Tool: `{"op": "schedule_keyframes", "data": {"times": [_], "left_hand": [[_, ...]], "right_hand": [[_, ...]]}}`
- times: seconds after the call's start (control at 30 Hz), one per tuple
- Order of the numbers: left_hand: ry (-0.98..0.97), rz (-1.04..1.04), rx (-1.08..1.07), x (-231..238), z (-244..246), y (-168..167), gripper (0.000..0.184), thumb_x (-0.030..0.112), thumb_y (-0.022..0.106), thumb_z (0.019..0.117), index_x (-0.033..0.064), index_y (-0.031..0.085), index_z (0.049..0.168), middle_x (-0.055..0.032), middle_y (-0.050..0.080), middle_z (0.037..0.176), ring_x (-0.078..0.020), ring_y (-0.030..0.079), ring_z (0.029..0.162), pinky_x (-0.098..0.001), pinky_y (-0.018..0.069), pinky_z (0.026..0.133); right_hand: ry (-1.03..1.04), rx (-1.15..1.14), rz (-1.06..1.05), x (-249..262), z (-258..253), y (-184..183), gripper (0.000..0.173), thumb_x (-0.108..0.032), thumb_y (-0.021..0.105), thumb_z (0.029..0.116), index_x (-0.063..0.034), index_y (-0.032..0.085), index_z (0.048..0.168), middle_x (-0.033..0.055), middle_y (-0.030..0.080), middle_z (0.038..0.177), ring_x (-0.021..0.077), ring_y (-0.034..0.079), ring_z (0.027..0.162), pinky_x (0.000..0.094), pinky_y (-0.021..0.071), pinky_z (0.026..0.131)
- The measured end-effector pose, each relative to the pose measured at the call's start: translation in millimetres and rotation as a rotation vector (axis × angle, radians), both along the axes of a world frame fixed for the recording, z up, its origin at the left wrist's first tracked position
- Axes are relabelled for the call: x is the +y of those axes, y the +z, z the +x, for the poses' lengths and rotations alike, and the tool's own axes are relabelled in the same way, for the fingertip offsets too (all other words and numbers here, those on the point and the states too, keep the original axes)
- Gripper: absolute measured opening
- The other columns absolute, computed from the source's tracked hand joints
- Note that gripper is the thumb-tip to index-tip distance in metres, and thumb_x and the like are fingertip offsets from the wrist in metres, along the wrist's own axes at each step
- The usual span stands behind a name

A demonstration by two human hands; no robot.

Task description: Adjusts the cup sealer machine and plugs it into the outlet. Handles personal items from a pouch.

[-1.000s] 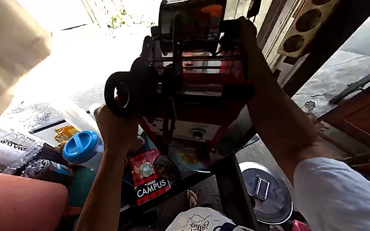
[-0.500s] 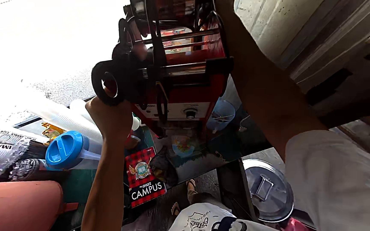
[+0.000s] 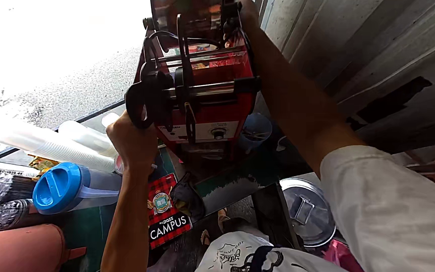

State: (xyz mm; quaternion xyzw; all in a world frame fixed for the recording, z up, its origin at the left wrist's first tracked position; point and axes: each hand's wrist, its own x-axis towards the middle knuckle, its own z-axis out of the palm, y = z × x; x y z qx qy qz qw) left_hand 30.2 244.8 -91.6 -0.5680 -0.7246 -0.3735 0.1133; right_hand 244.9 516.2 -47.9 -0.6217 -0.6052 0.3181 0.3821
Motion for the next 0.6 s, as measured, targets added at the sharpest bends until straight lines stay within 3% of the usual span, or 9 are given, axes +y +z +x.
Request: {"op": "schedule_keyframes", "data": {"times": [0.07, 0.17, 0.23, 0.3, 0.37, 0.4, 0.47, 0.53, 0.6], "left_hand": [[-0.018, 0.017, 0.028, -1.5, -1.7, -0.7, 0.028, 0.022, 0.063, 0.0934, -0.0021, 0.063, 0.079, -0.0179, 0.064, 0.07, -0.0302, 0.065, 0.067, -0.0526, 0.0465, 0.062], [-0.024, -0.004, 0.079, -2.3, -6.6, -0.3, 0.028, 0.023, 0.063, 0.0953, -0.0039, 0.064, 0.087, -0.0221, 0.067, 0.079, -0.035, 0.068, 0.076, -0.0556, 0.0487, 0.068], [-0.021, -0.032, 0.074, 0.0, -9.8, -1.0, 0.028, 0.024, 0.061, 0.0964, -0.0031, 0.063, 0.091, -0.0233, 0.068, 0.085, -0.0356, 0.069, 0.083, -0.0562, 0.0499, 0.074], [-0.038, -0.059, -0.006, -3.3, -12.7, -5.6, 0.031, 0.029, 0.059, 0.0992, -0.0003, 0.067, 0.098, -0.0195, 0.07, 0.089, -0.0292, 0.069, 0.083, -0.054, 0.0501, 0.076], [-0.058, -0.08, -0.127, -12.7, -16.3, -15.4, 0.037, 0.039, 0.057, 0.103, 0.0039, 0.068, 0.106, -0.0125, 0.07, 0.09, -0.02, 0.068, 0.077, -0.048, 0.0534, 0.073], [-0.062, -0.047, -0.179, -20.1, -14.8, -20.6, 0.037, 0.041, 0.058, 0.1031, 0.0059, 0.068, 0.11, -0.0087, 0.071, 0.094, -0.0143, 0.069, 0.08, -0.0413, 0.057, 0.075], [-0.15, 0.172, -0.237, -39.8, -4.6, -39.4, 0.032, 0.031, 0.062, 0.1026, 0.0005, 0.064, 0.112, -0.0077, 0.067, 0.096, -0.01, 0.067, 0.084, -0.0303, 0.058, 0.075], [-0.386, 0.282, -0.226, -64.7, 22.9, -76.9, 0.023, 0.019, 0.063, 0.1011, -0.0014, 0.06, 0.092, -0.0074, 0.061, 0.081, -0.0114, 0.063, 0.073, -0.0294, 0.055, 0.065], [-0.684, -0.07, -0.194, -77.5, 68.3, -120.1, 0.024, 0.022, 0.065, 0.0965, 0.0022, 0.071, 0.083, -0.0072, 0.07, 0.076, -0.0152, 0.07, 0.07, -0.0354, 0.0607, 0.066]], "right_hand": [[-0.081, 0.269, -0.01, 0.2, -4.1, 1.8, 0.021, 0.001, 0.043, 0.1049, 0.0087, 0.059, 0.116, 0.0162, 0.061, 0.114, 0.0163, 0.058, 0.105, 0.0286, 0.047, 0.092], [0.062, 0.129, -0.006, -3.7, 9.3, 2.5, 0.029, 0.002, 0.049, 0.1039, 0.0186, 0.058, 0.126, 0.0308, 0.062, 0.129, 0.0303, 0.061, 0.122, 0.0372, 0.0427, 0.109], [0.121, 0.197, 0.168, -16.3, 18.0, -14.6, 0.013, 0.0, 0.056, 0.1008, 0.0096, 0.064, 0.099, 0.0163, 0.064, 0.09, 0.0155, 0.063, 0.084, 0.0259, 0.0528, 0.08], [0.089, 0.399, 0.287, -53.5, 31.4, -26.9, 0.015, 0.001, 0.052, 0.1009, 0.0091, 0.064, 0.095, 0.0118, 0.061, 0.085, 0.0135, 0.06, 0.081, 0.0291, 0.0517, 0.076], [-0.03, 0.47, 0.313, -130.9, 53.4, -48.0, 0.031, -0.02, 0.042, 0.1094, 0.0024, 0.059, 0.122, 0.0119, 0.068, 0.108, 0.0177, 0.068, 0.099, 0.0356, 0.0584, 0.083], [-0.109, 0.388, 0.311, -175.3, 66.6, -74.0, 0.035, -0.028, 0.043, 0.1087, -0.0001, 0.056, 0.127, 0.0093, 0.068, 0.108, 0.0166, 0.069, 0.093, 0.0362, 0.0598, 0.078], [-0.241, 0.161, 0.104, -241.9, 89.1, -142.6, 0.042, -0.038, 0.056, 0.1034, 0.0017, 0.058, 0.118, 0.0104, 0.067, 0.093, 0.0202, 0.067, 0.077, 0.0437, 0.0582, 0.069], [-0.23, -0.014, -0.298, -256.5, 106.2, -209.5, 0.06, -0.054, 0.064, 0.0966, 0.003, 0.065, 0.115, 0.0189, 0.07, 0.092, 0.0329, 0.07, 0.079, 0.0576, 0.0584, 0.076], [-0.207, -0.092, -0.489, -243.5, 106.7, -257.9, 0.067, -0.06, 0.069, 0.092, 0.0042, 0.068, 0.11, 0.0244, 0.07, 0.096, 0.0406, 0.069, 0.089, 0.0648, 0.0538, 0.083]]}}
